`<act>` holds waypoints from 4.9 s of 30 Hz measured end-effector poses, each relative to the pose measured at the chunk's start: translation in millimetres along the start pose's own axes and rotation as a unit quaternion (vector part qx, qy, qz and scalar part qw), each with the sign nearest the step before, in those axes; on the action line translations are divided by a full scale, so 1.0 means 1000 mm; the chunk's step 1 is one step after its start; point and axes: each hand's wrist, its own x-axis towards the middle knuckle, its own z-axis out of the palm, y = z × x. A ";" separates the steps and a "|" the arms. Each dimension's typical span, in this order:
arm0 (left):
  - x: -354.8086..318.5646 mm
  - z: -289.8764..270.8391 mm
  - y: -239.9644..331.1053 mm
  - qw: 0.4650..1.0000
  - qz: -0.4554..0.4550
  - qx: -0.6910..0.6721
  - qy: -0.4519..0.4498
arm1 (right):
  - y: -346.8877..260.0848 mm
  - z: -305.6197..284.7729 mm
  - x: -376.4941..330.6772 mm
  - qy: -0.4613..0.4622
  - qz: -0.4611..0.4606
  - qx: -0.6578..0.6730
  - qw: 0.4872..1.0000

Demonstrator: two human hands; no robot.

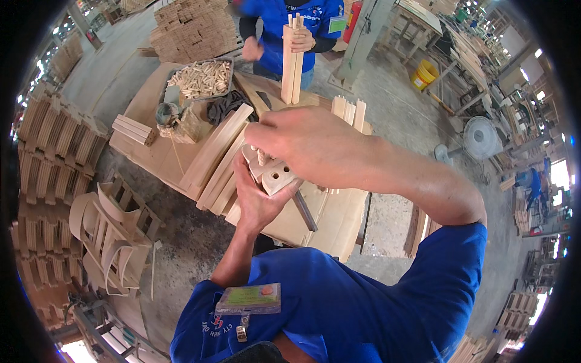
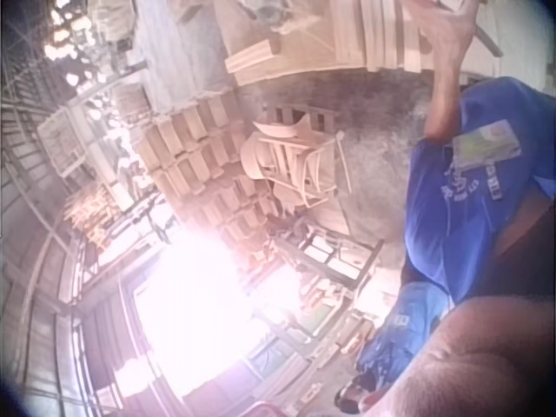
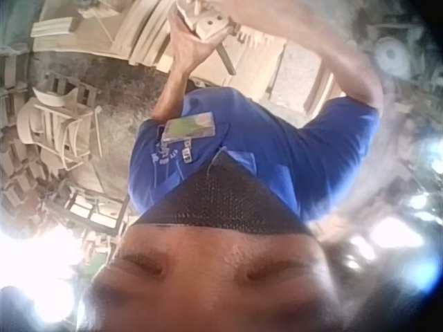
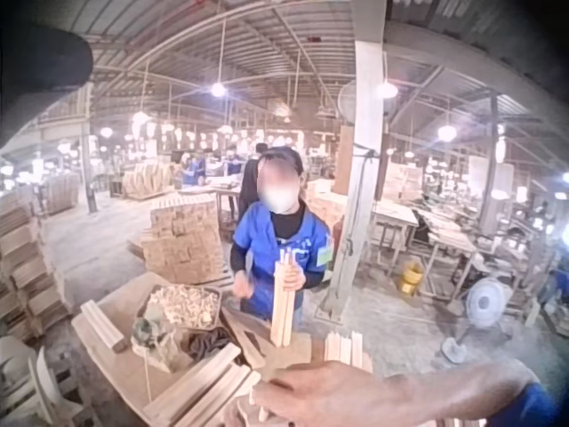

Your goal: The person inserts small wooden dowels into pre-drilled holes on a wooden frame component. They use a hammer to tap the dowels flush with the surface. The person repeats this process for multiple dowels on the same piece and then moves to a new piece.

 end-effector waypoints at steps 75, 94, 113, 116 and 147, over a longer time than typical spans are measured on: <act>-0.002 -0.038 -0.005 0.999 -0.013 -0.033 0.032 | -0.023 0.027 0.021 -0.062 0.006 0.058 0.996; 0.012 -0.108 -0.034 0.956 -0.161 -0.245 0.012 | 0.106 0.159 0.173 0.163 0.287 0.449 0.830; 0.047 -0.148 -0.058 0.986 -0.037 -0.158 0.033 | 0.316 0.449 0.389 0.029 0.134 0.007 0.991; 0.040 -0.147 -0.050 0.988 -0.028 -0.153 0.011 | 0.333 0.413 0.371 0.133 0.193 0.092 0.968; -0.005 -0.015 -0.003 0.998 0.050 -0.011 -0.025 | -0.025 0.000 -0.021 -0.098 0.047 -0.028 0.994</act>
